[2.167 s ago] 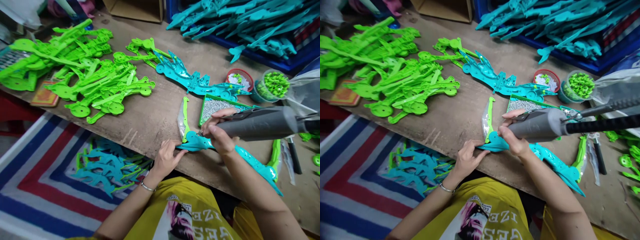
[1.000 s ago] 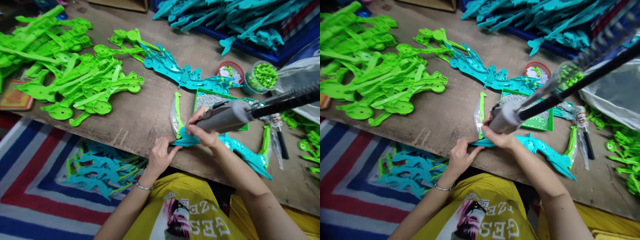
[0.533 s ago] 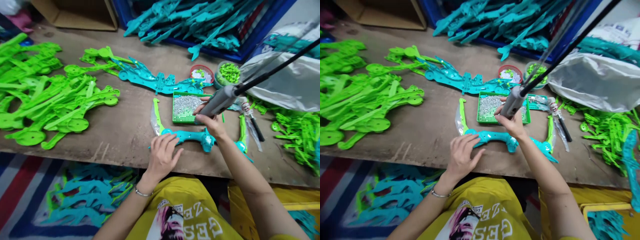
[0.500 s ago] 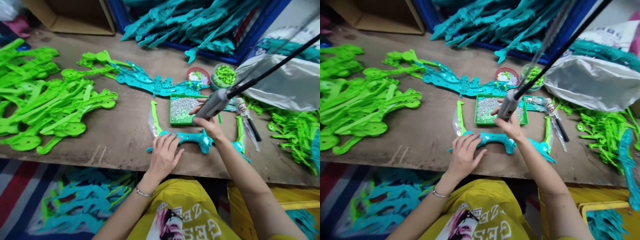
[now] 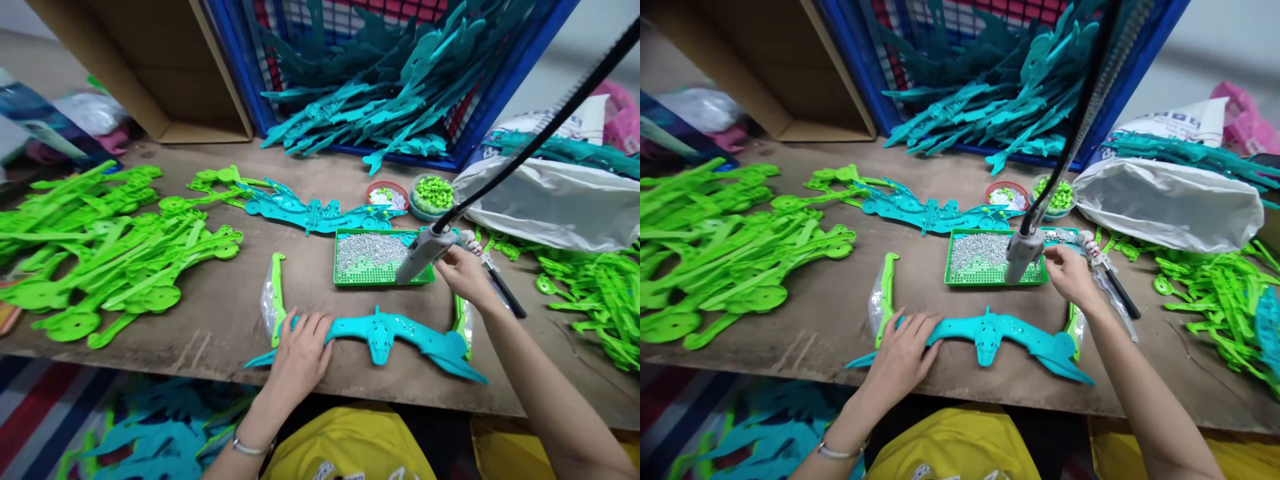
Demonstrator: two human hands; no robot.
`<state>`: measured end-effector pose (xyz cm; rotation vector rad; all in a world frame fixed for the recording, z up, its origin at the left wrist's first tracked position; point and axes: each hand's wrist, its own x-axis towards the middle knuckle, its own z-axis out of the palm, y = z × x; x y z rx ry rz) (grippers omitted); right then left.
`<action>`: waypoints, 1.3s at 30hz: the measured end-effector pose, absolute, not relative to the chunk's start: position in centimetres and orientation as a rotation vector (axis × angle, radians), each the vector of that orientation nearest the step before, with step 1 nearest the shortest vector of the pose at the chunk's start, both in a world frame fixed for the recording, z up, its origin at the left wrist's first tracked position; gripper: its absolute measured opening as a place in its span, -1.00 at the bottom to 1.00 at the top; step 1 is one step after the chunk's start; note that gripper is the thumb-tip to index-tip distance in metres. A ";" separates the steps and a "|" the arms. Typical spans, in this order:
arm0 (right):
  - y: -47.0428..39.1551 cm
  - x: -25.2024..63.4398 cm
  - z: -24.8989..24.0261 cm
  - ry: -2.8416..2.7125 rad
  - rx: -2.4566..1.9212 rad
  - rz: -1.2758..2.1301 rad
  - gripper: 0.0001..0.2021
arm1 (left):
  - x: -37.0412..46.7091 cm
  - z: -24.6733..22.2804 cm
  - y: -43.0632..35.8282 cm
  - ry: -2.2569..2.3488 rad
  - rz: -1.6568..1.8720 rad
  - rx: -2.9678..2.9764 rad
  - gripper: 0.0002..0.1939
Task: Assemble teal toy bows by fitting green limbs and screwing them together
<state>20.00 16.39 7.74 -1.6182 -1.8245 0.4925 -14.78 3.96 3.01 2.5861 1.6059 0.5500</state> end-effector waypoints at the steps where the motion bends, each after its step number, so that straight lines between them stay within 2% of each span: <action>1: 17.3 20.1 7.6 -1.880 -1.601 0.441 -0.81 | -15.2 3.0 3.7 1.618 0.551 2.576 -0.71; 7: 24.7 17.9 6.1 -2.082 -1.432 0.388 -0.76 | -16.1 2.9 3.1 1.664 0.586 2.507 -0.68; 12: 28.2 13.9 5.0 -2.285 -1.284 0.350 -0.83 | -16.0 2.9 3.3 1.645 0.601 2.477 -0.65; 22: 29.3 11.4 3.8 -2.533 -1.263 0.075 -0.85 | -15.9 3.3 3.3 1.667 0.585 2.464 -0.65; 32: 28.6 11.6 4.6 -2.658 -1.243 -0.031 -0.72 | -15.9 3.3 3.3 1.663 0.579 2.466 -0.67; 39: 28.5 11.0 4.8 -2.673 -1.283 -0.091 -0.86 | -15.9 3.1 3.3 1.663 0.597 2.463 -0.68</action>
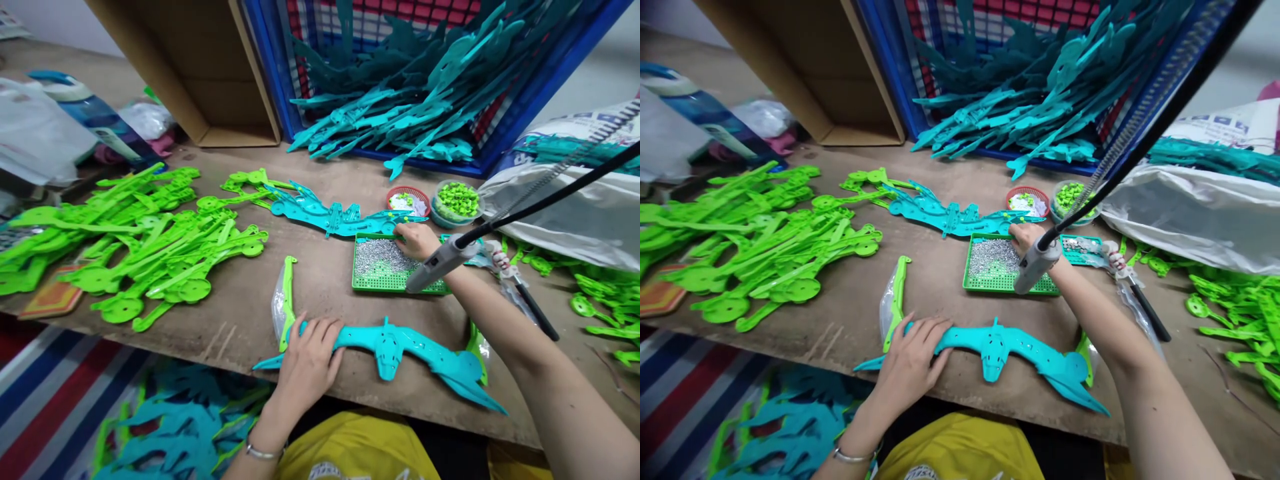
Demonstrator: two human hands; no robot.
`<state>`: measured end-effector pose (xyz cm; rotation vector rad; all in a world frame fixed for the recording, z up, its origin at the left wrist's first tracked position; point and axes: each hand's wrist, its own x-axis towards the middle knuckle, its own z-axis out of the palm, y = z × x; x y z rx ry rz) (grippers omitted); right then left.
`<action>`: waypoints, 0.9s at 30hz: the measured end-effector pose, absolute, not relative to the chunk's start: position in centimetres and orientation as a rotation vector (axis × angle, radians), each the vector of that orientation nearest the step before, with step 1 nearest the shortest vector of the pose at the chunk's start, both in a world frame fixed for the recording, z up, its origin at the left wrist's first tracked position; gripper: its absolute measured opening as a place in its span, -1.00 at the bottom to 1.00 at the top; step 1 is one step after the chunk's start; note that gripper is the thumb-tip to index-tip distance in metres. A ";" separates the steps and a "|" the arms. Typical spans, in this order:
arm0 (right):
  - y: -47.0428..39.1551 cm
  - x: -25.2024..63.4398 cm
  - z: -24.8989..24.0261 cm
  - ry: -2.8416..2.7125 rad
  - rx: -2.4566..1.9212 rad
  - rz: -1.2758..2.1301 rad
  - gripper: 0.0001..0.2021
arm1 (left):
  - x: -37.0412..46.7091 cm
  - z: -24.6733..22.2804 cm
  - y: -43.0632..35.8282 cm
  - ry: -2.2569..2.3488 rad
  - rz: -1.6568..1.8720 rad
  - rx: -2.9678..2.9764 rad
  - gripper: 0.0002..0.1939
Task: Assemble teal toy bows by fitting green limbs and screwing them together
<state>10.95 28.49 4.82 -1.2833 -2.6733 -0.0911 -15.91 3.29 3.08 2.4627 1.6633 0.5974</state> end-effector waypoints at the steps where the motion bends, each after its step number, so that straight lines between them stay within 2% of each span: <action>1: 28.5 10.7 4.9 -2.678 -1.290 -0.099 -0.88 | -15.9 3.1 3.3 1.666 0.598 2.463 -0.68; 8: 27.7 10.0 5.2 -2.695 -1.326 -0.105 -0.81 | -15.9 3.0 3.2 1.669 0.619 2.448 -0.67; 14: 27.6 10.2 4.8 -2.593 -1.421 -0.082 -0.83 | -15.9 3.0 3.2 1.676 0.620 2.448 -0.66; 24: 27.7 10.7 4.4 -2.530 -1.312 0.028 -0.73 | -15.8 3.0 3.3 1.686 0.600 2.482 -0.65; 27: 27.1 11.9 4.5 -2.333 -1.357 0.105 -0.74 | -15.9 3.1 3.3 1.669 0.556 2.483 -0.63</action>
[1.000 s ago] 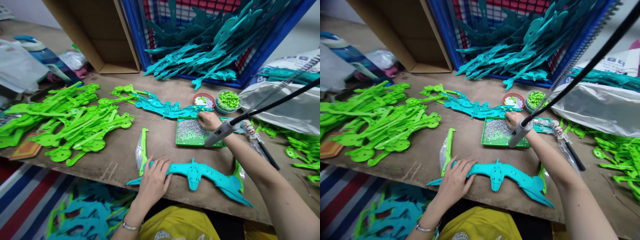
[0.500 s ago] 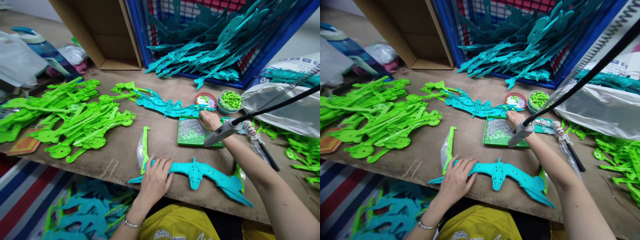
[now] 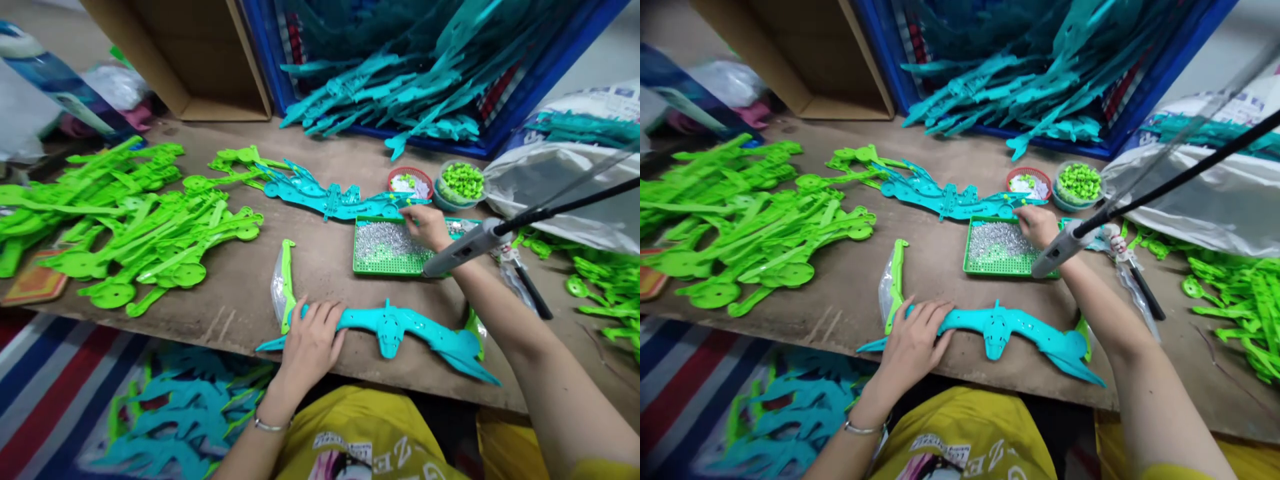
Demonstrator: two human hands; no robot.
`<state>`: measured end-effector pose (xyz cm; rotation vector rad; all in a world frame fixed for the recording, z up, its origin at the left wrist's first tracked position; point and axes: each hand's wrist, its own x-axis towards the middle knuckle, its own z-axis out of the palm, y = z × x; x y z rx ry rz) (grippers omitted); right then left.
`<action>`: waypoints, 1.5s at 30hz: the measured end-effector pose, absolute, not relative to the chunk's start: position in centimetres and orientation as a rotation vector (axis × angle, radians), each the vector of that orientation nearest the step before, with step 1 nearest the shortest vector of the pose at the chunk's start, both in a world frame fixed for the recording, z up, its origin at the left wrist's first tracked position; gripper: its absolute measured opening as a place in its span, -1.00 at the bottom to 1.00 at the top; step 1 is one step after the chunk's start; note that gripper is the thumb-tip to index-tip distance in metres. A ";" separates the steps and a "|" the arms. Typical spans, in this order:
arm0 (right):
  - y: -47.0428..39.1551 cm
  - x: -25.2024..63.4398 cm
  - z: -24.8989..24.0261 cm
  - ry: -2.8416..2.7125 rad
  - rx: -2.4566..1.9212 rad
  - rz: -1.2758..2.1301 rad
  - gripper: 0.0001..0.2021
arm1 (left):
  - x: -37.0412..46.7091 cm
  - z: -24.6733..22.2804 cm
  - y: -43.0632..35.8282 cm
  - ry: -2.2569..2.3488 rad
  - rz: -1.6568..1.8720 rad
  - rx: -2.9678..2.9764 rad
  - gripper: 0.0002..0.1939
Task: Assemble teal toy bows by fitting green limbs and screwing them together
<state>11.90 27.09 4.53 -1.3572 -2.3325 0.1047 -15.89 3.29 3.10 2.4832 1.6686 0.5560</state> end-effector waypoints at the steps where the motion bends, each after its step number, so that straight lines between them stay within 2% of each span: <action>1: 26.7 12.7 4.6 -2.191 -1.388 0.140 -0.76 | -16.0 3.1 3.3 1.658 0.537 2.480 -0.62; 6: 21.3 18.1 5.9 -1.612 -1.516 0.227 -0.94 | -16.0 4.0 2.9 1.585 0.530 2.451 -0.48; 11: 10.8 18.4 7.7 -1.310 -1.632 0.458 -0.93 | -13.5 5.3 2.7 1.347 0.605 2.461 -0.40; 17: 2.9 14.1 7.1 -1.505 -1.883 0.510 -0.92 | -10.4 4.7 3.6 1.148 0.461 2.481 -0.31; 21: 2.4 13.2 5.9 -1.531 -1.938 0.453 -0.92 | -10.6 4.0 4.2 1.117 0.420 2.444 -0.22; 31: 3.0 12.5 6.2 -1.534 -2.039 0.475 -0.93 | -10.8 3.7 4.4 1.087 0.460 2.424 -0.20; 45: 2.9 11.9 5.9 -1.656 -2.047 0.458 -0.90 | -11.0 3.3 4.3 1.074 0.497 2.445 -0.24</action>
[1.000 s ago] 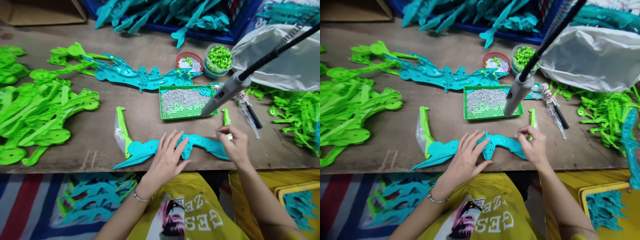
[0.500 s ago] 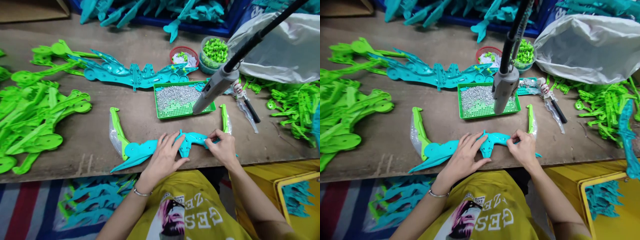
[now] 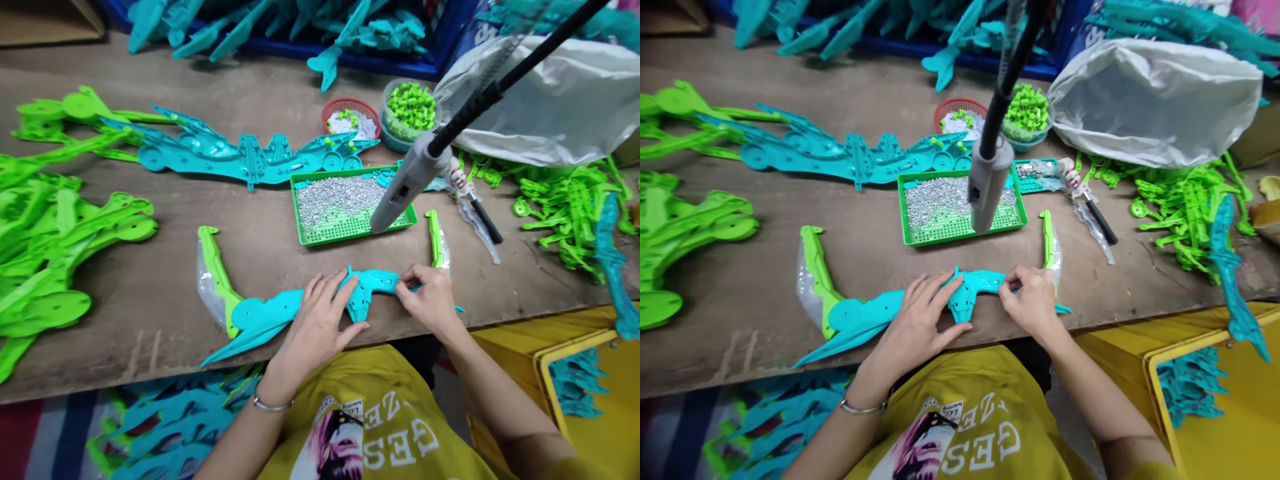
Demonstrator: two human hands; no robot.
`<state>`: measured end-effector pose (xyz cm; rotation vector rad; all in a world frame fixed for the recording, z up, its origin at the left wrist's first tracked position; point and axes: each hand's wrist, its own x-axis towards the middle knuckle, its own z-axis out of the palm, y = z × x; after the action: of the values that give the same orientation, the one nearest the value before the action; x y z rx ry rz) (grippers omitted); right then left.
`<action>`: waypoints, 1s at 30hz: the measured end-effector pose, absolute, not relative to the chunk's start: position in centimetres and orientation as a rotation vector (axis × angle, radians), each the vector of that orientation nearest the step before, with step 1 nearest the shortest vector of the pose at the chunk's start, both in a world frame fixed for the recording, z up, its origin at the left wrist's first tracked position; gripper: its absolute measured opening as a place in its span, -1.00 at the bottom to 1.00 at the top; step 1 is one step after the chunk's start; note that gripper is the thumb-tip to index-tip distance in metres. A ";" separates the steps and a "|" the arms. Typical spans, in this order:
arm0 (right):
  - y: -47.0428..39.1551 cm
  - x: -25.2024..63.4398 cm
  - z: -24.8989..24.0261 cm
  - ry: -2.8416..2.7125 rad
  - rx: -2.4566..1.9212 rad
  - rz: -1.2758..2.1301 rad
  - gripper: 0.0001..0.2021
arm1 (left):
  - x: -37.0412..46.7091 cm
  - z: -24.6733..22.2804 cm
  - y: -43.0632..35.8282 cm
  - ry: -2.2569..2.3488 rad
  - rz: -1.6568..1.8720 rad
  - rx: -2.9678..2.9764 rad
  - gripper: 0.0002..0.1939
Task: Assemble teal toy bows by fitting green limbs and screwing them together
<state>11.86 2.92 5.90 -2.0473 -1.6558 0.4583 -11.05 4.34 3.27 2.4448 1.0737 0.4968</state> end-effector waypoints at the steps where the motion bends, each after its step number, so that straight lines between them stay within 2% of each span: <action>1: 3.0 11.7 6.0 -1.707 -2.069 0.438 -0.90 | -11.1 3.2 4.4 1.074 0.497 2.453 -0.25; 5: 3.5 11.6 6.9 -1.965 -2.195 0.423 -0.85 | -11.1 3.1 4.5 1.072 0.461 2.494 -0.26; 8: 4.6 13.6 7.9 -2.070 -2.082 0.740 -0.84 | -11.0 3.4 4.4 1.110 0.401 2.538 -0.19; 10: 6.0 16.7 8.3 -1.987 -1.956 0.805 -0.81 | -10.9 3.7 4.3 1.174 0.366 2.562 -0.08; 13: 9.1 23.2 7.9 -1.639 -2.101 0.139 -0.69 | -10.8 3.9 4.2 1.261 0.315 2.603 0.01; 15: 11.3 27.3 7.1 -1.534 -2.307 -0.059 -0.60 | -10.8 3.9 4.3 1.285 0.264 2.639 -0.01; 18: 13.4 31.1 5.8 -1.482 -2.548 0.061 -0.56 | -10.8 3.8 4.7 1.270 0.189 2.674 0.01; 21: 14.0 32.1 5.1 -1.529 -2.541 0.125 -0.58 | -10.7 4.2 5.0 1.222 0.140 2.688 0.06; 30: 10.2 31.9 8.8 -1.461 -2.465 -0.096 -0.61 | -10.1 5.6 1.6 1.108 0.005 2.606 -0.01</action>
<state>31.85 10.17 8.80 -2.4647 -1.4607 -0.0959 -10.09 1.55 5.63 2.6058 1.1082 0.0054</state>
